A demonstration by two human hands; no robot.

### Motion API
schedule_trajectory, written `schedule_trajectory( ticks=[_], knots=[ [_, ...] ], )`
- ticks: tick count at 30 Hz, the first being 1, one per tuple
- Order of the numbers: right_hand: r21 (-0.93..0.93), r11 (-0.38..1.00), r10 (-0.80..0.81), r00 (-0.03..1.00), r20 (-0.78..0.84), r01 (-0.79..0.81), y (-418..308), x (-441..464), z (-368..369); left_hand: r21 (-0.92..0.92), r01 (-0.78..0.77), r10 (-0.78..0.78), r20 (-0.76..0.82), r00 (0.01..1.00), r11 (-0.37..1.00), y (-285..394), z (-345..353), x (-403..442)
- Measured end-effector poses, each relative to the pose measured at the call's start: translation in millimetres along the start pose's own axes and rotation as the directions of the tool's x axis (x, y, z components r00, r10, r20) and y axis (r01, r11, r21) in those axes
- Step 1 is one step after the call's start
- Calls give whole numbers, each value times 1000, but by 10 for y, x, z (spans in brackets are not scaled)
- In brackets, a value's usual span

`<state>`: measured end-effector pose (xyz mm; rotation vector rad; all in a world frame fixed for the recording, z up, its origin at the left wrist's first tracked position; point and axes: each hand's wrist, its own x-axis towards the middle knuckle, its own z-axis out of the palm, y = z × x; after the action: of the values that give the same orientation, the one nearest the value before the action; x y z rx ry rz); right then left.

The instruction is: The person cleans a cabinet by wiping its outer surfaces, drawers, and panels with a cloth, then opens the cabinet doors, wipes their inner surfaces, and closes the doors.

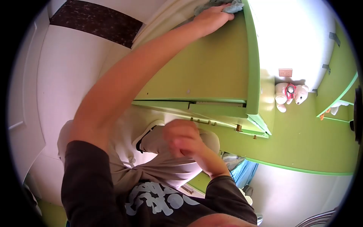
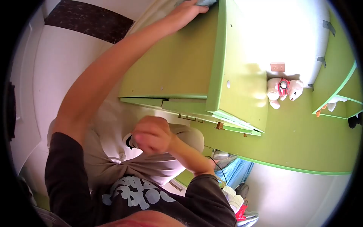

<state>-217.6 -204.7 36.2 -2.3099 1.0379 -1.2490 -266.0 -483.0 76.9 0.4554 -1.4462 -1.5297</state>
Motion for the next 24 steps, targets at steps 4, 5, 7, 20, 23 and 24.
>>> schedule_trajectory(
  ticks=[4,5,7,20,23,24],
  knots=[
    [-150,976,173,981,90,-158,132,21,66,-114,-164,174,85,981,980,57,76,-66],
    [-175,978,146,972,186,-114,177,64,66,-223,-158,200,179,963,962,101,30,-131],
    [-187,980,123,952,280,-72,217,26,75,-200,-92,132,195,972,975,254,-18,-353],
    [-318,746,630,465,622,-585,65,-748,138,130,-297,287,89,954,946,805,90,-2497],
    [-210,612,694,389,606,-763,-20,-883,210,128,-264,250,119,961,956,817,48,-2503],
    [-180,575,705,371,605,-798,-55,-887,242,87,-246,235,126,964,965,776,38,-2486]
  ],
)
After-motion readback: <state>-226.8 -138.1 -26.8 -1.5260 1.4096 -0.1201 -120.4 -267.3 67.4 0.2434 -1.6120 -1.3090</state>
